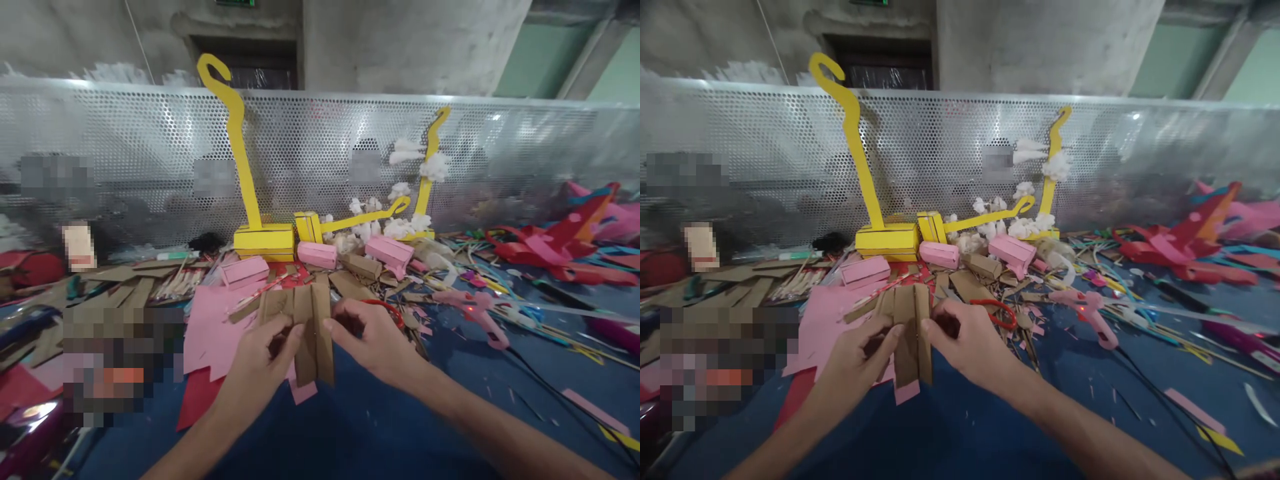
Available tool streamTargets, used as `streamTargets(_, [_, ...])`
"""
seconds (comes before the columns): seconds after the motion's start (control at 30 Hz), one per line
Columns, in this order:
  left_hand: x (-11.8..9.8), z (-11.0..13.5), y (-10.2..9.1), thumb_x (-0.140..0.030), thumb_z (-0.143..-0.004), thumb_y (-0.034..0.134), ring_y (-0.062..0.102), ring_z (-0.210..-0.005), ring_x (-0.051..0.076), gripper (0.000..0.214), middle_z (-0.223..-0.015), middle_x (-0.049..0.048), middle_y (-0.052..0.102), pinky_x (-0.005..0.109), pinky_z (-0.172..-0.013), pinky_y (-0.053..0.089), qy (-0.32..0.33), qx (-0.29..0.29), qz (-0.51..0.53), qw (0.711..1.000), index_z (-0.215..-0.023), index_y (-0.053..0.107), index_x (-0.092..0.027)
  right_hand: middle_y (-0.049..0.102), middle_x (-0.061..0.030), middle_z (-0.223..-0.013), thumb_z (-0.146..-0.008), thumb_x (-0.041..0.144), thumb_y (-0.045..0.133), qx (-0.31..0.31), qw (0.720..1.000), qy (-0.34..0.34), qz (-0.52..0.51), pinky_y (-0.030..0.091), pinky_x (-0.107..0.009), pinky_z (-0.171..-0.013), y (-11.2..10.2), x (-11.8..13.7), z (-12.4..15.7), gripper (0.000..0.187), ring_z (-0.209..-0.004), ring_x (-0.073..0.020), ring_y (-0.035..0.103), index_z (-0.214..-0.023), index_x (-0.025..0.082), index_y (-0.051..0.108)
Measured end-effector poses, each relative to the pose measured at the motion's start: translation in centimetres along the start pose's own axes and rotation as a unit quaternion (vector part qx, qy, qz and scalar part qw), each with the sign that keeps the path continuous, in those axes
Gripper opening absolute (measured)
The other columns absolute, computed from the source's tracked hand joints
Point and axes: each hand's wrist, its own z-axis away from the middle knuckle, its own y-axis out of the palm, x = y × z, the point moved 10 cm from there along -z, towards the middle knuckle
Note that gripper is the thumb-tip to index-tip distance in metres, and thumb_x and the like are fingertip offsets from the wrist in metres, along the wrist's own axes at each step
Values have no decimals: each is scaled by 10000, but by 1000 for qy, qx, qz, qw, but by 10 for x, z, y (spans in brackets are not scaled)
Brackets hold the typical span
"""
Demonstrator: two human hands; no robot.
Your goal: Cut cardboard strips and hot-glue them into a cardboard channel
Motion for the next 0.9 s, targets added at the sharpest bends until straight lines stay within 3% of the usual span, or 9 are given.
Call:
streamTargets(0.13, [7, 0, 5, -382, -974, 542, 571, -560, 132, 214, -724, -17, 606, 237, -524, 427, -21, 16, 44, 999, -909, 607, -189, 484, 55, -612, -943, 259, 567, -11, 1000, -18, 7, 325, -235, -535, 3, -8, 1, 260, -572, -111, 433, -703, 218, 476])
streamTargets(0.23, [9, 2, 6, -362, -945, 598, 580, -558, 137, 178, -687, -22, 601, 222, -490, 432, -17, 2, 46, 999, -932, 621, -186, 511, 52, -623, -918, 222, 583, -27, 998, -49, 41, 340, -229, -544, 1, -11, 8, 240, -568, -109, 453, -705, 221, 474])
streamTargets(0.4, [-7, 11, 3, -261, -903, 713, 569, -544, 98, 103, -692, -47, 598, 169, -456, 420, 74, -27, 36, 996, -900, 623, -210, 586, 38, -679, -923, 200, 586, -24, 995, -82, 53, 397, -221, -570, 0, -13, 18, 146, -599, -118, 533, -788, 224, 536])
streamTargets(0.53, [-36, 21, -3, -247, -868, 800, 554, -585, 94, 195, -766, -42, 632, 178, -525, 462, 211, -39, 9, 977, -981, 641, -234, 698, 10, -834, -959, 164, 544, 1, 996, -82, -18, 484, -219, -678, 5, -14, 18, 114, -717, -129, 645, -970, 223, 640])
streamTargets(0.6, [-42, 23, -5, -275, -833, 841, 578, -638, 110, 295, -818, -30, 659, 195, -582, 494, 239, -43, -3, 970, -1045, 638, -245, 732, 3, -900, -975, 167, 544, 9, 996, -82, -46, 508, -215, -719, 8, -15, 18, 141, -768, -129, 681, -1021, 229, 662])
streamTargets(0.73, [-39, 20, -11, -364, -734, 913, 654, -820, 171, 539, -973, 18, 698, 244, -714, 564, 232, -61, -15, 971, -1171, 616, -255, 760, -3, -927, -982, 176, 560, 21, 996, -74, -54, 525, -211, -741, 11, -18, 17, 150, -806, -132, 714, -1054, 230, 681])
streamTargets(0.9, [-34, 17, -8, -365, -688, 943, 683, -968, 206, 644, -1068, 24, 711, 289, -858, 578, 209, -31, -17, 977, -1220, 591, -282, 779, -23, -989, -984, 164, 542, 13, 996, -71, -57, 537, -229, -815, 10, -25, 17, 189, -896, -149, 728, -1052, 233, 704])
